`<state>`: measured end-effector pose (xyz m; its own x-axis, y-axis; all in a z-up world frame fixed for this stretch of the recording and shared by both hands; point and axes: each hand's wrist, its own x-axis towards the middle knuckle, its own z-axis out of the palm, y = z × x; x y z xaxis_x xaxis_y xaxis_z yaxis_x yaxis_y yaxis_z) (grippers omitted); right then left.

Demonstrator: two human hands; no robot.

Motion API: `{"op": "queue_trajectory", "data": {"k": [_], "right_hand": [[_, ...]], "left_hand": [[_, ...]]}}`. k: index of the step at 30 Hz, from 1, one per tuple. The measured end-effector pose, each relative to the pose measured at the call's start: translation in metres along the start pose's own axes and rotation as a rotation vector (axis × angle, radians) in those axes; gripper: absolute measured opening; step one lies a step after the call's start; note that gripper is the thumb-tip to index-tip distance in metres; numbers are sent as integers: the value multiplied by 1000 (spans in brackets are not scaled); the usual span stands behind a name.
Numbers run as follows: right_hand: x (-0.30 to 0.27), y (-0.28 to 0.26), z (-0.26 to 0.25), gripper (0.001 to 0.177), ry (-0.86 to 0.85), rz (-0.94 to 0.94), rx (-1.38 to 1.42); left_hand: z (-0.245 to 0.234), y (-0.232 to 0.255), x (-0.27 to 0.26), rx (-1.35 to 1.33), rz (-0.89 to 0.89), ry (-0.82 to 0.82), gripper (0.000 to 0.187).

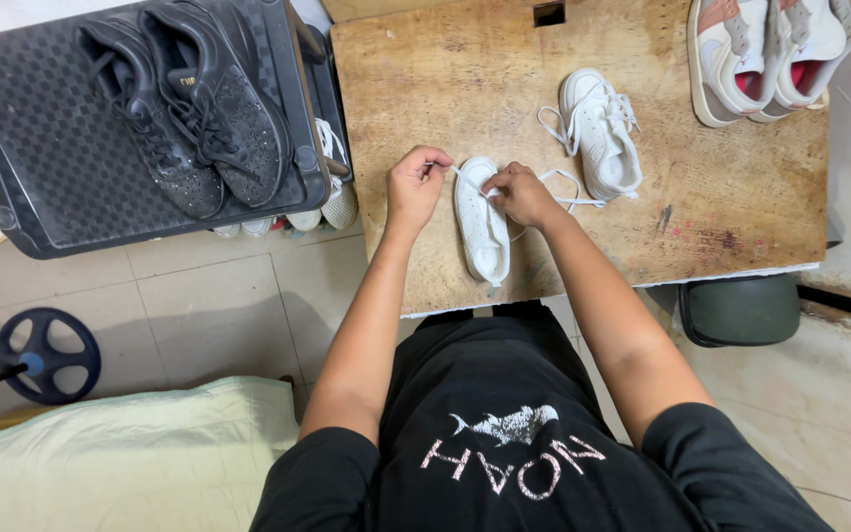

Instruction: The person unlaces a pair of black sneakers and then a pair of white sneakers, threading the laces through the eyelets and tying them. The person handles the shoes one at a time on a wooden table.

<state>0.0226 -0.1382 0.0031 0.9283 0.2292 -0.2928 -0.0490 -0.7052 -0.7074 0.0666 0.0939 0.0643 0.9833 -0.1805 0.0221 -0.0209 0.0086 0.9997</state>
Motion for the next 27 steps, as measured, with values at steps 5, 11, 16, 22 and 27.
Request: {"op": "queue_trajectory", "data": {"k": [5, 11, 16, 22, 27], "right_hand": [[7, 7, -4, 19, -114, 41, 127], [27, 7, -13, 19, -350, -2, 171], [38, -2, -26, 16, -439, -72, 274], [39, -36, -56, 17, -471, -179, 407], [33, -67, -85, 19, -346, -288, 502]], "left_hand": [[5, -18, -2, -90, -54, -44, 16], [12, 3, 3, -115, 4, -133, 9], [13, 33, 5, 89, 102, -125, 8], [1, 43, -5, 419, 347, 64, 11], [16, 6, -11, 480, 51, 343, 15]]}}
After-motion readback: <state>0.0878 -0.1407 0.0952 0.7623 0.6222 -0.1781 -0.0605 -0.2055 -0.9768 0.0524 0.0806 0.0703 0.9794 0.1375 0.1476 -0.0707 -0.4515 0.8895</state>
